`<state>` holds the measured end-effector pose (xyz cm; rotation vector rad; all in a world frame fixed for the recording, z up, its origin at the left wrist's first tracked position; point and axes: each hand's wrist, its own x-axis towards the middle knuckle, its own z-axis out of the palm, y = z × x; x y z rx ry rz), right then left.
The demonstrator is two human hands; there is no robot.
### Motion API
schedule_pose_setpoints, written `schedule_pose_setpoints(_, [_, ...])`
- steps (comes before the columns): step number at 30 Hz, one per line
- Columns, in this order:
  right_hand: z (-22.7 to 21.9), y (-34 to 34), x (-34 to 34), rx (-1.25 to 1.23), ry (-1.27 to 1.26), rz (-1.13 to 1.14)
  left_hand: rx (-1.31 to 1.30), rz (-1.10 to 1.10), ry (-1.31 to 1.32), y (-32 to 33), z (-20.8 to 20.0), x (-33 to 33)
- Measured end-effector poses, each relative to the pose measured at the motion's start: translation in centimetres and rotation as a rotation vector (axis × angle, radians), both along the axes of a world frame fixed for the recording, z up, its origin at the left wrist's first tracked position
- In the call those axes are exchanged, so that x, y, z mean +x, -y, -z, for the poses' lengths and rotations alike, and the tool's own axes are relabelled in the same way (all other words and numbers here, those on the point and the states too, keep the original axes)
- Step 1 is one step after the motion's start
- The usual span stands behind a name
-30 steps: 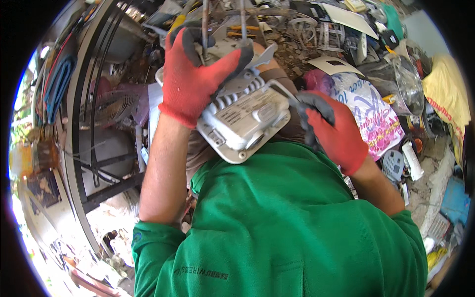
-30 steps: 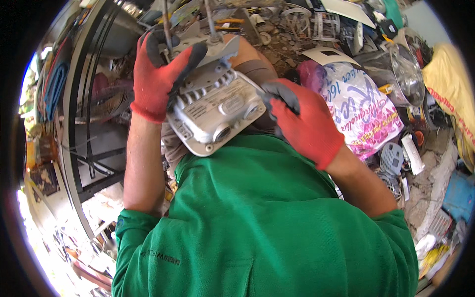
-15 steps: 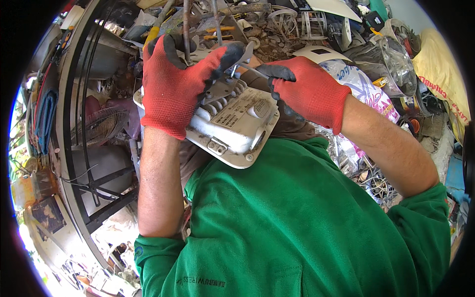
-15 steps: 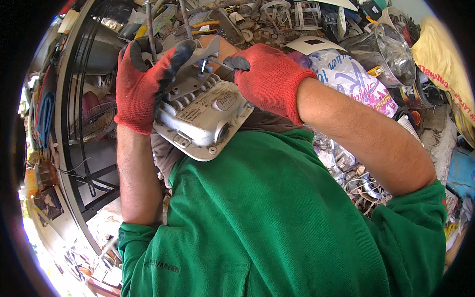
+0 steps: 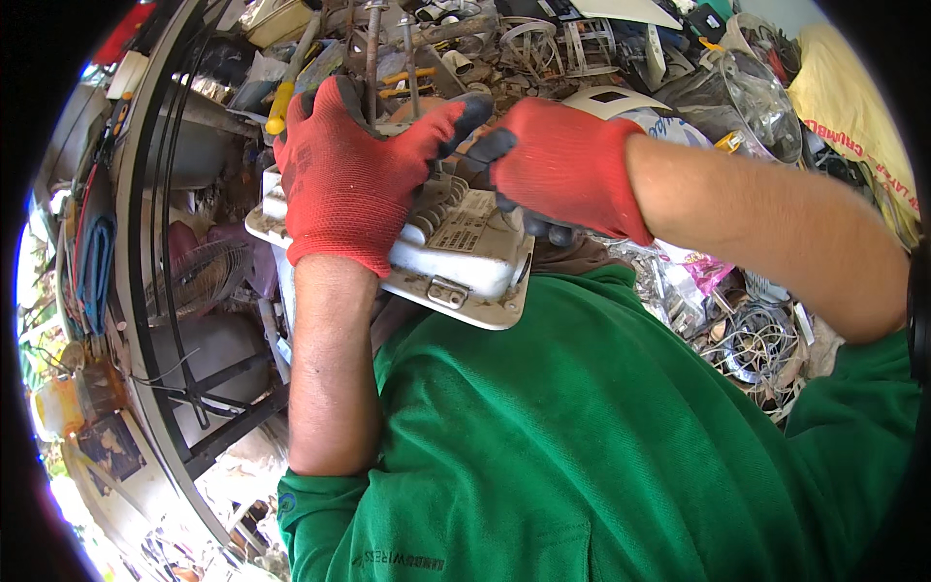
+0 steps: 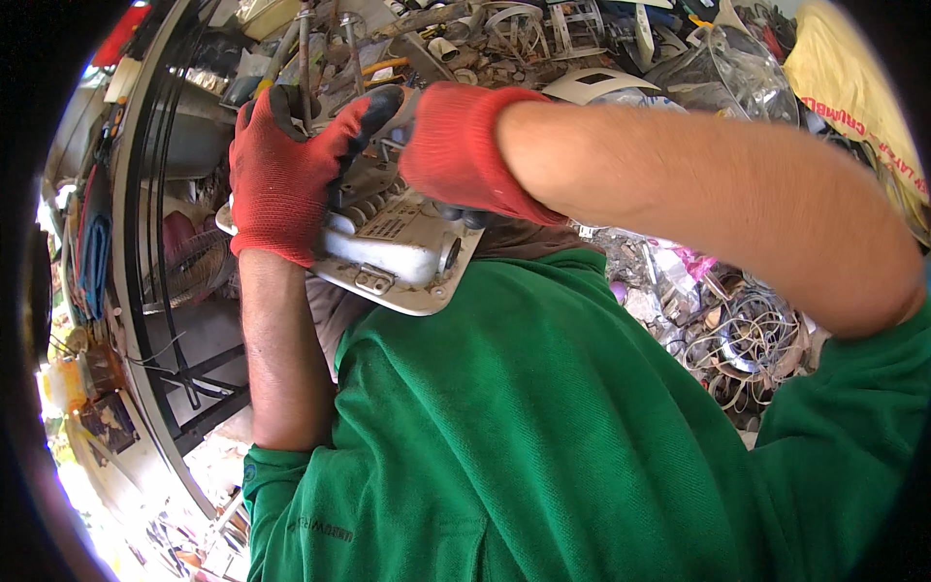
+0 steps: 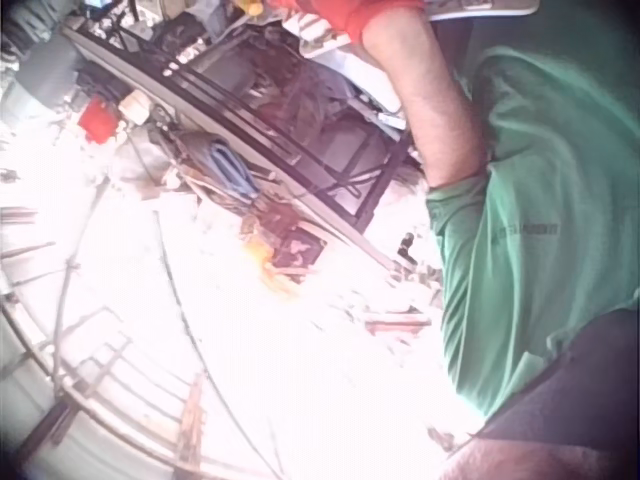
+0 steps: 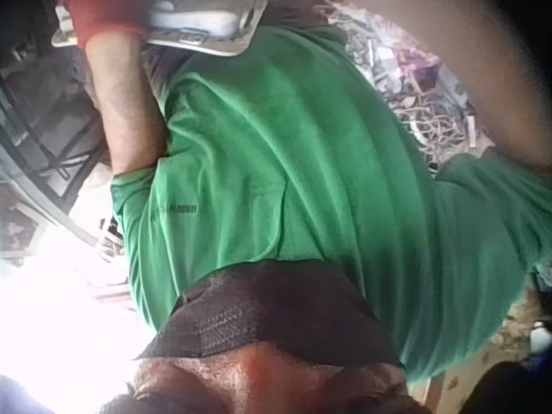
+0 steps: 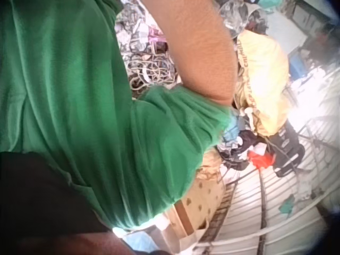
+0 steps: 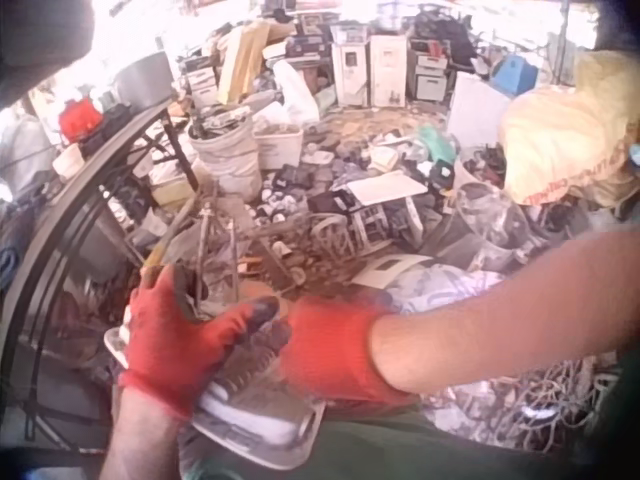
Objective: The person uses a screwdriver and a small wrench to disassemble a metal mounting bracket from the back of a plastic electronic device housing while sitting on the floor.
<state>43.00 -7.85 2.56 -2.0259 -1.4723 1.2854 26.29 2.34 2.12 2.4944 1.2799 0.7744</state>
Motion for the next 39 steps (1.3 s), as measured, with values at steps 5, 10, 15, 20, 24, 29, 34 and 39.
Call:
schedule_pose_setpoints(5, [-1.4,0.0,0.0,-0.137,-0.008,0.102,0.050,-0.031,-0.072,1.5,-0.5,2.0])
schedule_pose_setpoints(10, [0.6,0.4,1.3,-0.238,-0.409,0.351,0.096,-0.013,-0.088,1.4,0.0,1.5])
schedule_pose_setpoints(15, [-1.2,0.3,2.0,-0.310,-0.336,0.317,0.118,-0.011,-0.094,2.7,-0.7,2.4])
schedule_pose_setpoints(20, [-1.6,0.9,1.9,-0.286,-0.284,0.282,0.176,0.016,-0.089,3.1,-0.8,3.2])
schedule_pose_setpoints(24, [-0.6,1.3,0.9,-0.194,-0.252,0.312,0.185,-0.012,-0.111,3.4,-0.5,3.1])
schedule_pose_setpoints(29, [3.6,1.8,2.1,0.000,-0.374,0.125,0.183,0.001,-0.080,2.2,0.2,2.0])
schedule_pose_setpoints(34, [11.4,0.7,5.6,0.394,-0.114,-0.250,0.026,0.020,0.018,1.9,0.9,0.5])
schedule_pose_setpoints(39, [18.1,-2.7,7.5,0.866,0.008,-0.385,-0.106,0.049,0.131,1.4,1.4,0.5])
